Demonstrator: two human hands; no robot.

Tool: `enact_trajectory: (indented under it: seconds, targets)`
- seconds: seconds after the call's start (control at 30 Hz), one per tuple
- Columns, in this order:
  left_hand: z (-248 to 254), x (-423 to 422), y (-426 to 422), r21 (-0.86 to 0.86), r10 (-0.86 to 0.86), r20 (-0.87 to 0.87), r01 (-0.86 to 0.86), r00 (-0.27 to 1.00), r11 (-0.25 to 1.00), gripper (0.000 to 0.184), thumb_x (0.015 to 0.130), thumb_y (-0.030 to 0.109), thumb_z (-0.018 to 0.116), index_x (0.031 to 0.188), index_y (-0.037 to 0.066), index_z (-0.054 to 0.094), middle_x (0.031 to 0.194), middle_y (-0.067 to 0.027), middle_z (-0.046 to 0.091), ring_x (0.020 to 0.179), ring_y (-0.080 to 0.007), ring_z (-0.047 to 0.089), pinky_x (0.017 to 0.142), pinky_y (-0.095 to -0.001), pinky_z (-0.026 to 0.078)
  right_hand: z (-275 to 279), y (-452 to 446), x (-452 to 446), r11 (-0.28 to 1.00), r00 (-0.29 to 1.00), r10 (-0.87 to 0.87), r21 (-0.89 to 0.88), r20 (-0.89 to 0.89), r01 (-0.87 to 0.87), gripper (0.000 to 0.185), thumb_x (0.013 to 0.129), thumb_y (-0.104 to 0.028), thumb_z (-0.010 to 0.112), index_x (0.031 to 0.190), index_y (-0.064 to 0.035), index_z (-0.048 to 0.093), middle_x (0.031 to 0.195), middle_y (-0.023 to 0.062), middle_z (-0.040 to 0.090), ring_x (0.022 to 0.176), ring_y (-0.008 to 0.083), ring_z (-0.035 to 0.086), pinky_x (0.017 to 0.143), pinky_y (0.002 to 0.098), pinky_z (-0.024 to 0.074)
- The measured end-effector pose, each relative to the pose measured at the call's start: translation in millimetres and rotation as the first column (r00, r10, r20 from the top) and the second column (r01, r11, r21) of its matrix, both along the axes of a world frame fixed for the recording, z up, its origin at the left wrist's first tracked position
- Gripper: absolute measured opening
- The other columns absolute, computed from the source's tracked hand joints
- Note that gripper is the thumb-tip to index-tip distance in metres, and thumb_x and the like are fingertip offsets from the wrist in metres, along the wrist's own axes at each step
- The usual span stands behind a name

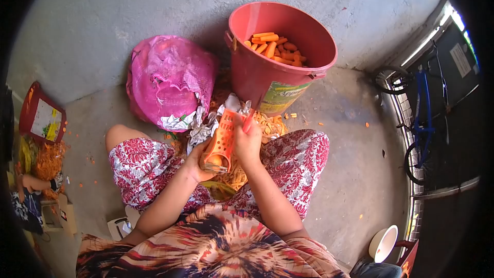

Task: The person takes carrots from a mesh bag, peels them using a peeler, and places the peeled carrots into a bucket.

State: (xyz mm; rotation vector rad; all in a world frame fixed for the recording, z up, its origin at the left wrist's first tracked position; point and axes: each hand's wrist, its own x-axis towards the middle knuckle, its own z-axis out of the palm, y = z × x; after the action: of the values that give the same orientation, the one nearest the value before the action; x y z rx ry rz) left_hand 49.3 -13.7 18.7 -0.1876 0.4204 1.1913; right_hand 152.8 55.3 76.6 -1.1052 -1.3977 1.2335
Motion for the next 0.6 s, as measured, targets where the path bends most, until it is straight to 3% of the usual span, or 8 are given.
enact_trajectory:
  seconds: [0.07,0.17,0.27,0.33,0.43,0.47,0.57,0.6]
  targets:
    - [-0.9,3.4,0.4,0.01,0.042,0.038,-0.042,0.998,0.999,0.03,0.084,0.027,0.043,0.102,0.004,0.052,0.093,-0.0074,0.058,0.085,-0.0194,0.056,0.076,-0.0325,0.045,-3.5,-2.3,-3.5,0.999,1.0,-0.009,0.039,-0.002,0.009,0.023,0.086,-0.02,0.048,0.07,-0.0038,0.049,0.058,-0.0061,0.041,0.053,0.0032,0.035,0.045,0.0207,0.0297]
    - [-3.0,5.9,-0.7,0.115,0.048,0.009,-0.048,0.999,0.992,0.031,0.086,0.028,0.041,0.104,0.004,0.05,0.096,-0.0064,0.057,0.085,-0.0169,0.056,0.074,-0.0317,0.046,-4.9,-3.0,-1.8,0.995,0.997,-0.01,0.097,0.083,0.002,0.021,0.085,-0.019,0.049,0.071,-0.0034,0.051,0.056,-0.0056,0.04,0.052,0.0041,0.035,0.046,0.022,0.0314]
    - [-12.8,7.5,-0.4,0.005,0.061,-0.023,-0.061,0.998,0.998,0.029,0.085,0.026,0.041,0.103,0.005,0.05,0.095,-0.007,0.058,0.085,-0.0187,0.056,0.075,-0.0344,0.046,-6.0,-3.1,0.5,0.99,0.98,-0.02,0.143,0.197,-0.009,0.02,0.084,-0.017,0.049,0.07,-0.0031,0.051,0.054,-0.0046,0.04,0.051,0.0044,0.035,0.045,0.0226,0.0317]
    - [-4.7,7.7,-1.2,0.017,0.051,-0.159,-0.049,0.986,0.999,0.029,0.086,0.027,0.04,0.103,0.005,0.05,0.095,-0.0066,0.058,0.084,-0.0181,0.056,0.074,-0.0343,0.046,-16.0,1.0,0.3,0.982,0.975,-0.027,0.19,0.219,-0.015,0.02,0.084,-0.017,0.049,0.069,-0.0029,0.051,0.054,-0.0038,0.041,0.051,0.0046,0.035,0.045,0.0231,0.0316]
    - [-8.2,1.1,5.6,0.104,0.06,-0.213,-0.039,0.975,0.994,0.031,0.087,0.03,0.038,0.104,0.007,0.05,0.094,-0.006,0.058,0.083,-0.0167,0.057,0.072,-0.033,0.047,-15.0,11.3,-3.5,0.996,0.99,-0.021,0.092,0.139,0.008,0.022,0.084,-0.018,0.049,0.068,-0.0023,0.051,0.054,-0.0037,0.042,0.05,0.0049,0.036,0.045,0.0233,0.0312]
    - [-8.9,0.1,6.4,0.098,0.062,-0.246,-0.038,0.967,0.994,0.031,0.087,0.031,0.038,0.103,0.007,0.05,0.093,-0.0059,0.058,0.083,-0.0163,0.057,0.072,-0.0324,0.047,-18.3,15.7,-2.1,0.999,0.97,-0.026,0.034,0.243,0.019,0.023,0.084,-0.019,0.049,0.069,-0.0016,0.052,0.054,-0.0039,0.042,0.051,0.0051,0.037,0.045,0.0228,0.0317]
    - [-2.0,1.9,-2.4,0.067,-0.012,-0.35,0.037,0.937,0.997,0.034,0.086,0.035,0.038,0.102,0.007,0.049,0.087,-0.0077,0.058,0.074,-0.0181,0.057,0.065,-0.0324,0.048,-49.2,55.9,8.4,0.965,0.977,-0.194,0.197,0.085,0.175,0.024,0.083,-0.02,0.049,0.069,-0.0003,0.053,0.054,-0.0033,0.044,0.051,0.0051,0.039,0.045,0.0224,0.0317]
    - [1.4,5.6,-11.2,0.049,-0.053,-0.383,0.078,0.922,0.996,0.035,0.086,0.037,0.038,0.102,0.008,0.049,0.083,-0.0086,0.058,0.07,-0.0191,0.058,0.062,-0.0327,0.048,-43.4,73.3,19.4,0.953,0.957,-0.283,0.132,0.058,0.274,0.022,0.084,-0.018,0.048,0.073,0.0001,0.055,0.053,-0.0021,0.044,0.048,0.0062,0.037,0.043,0.0235,0.0313]
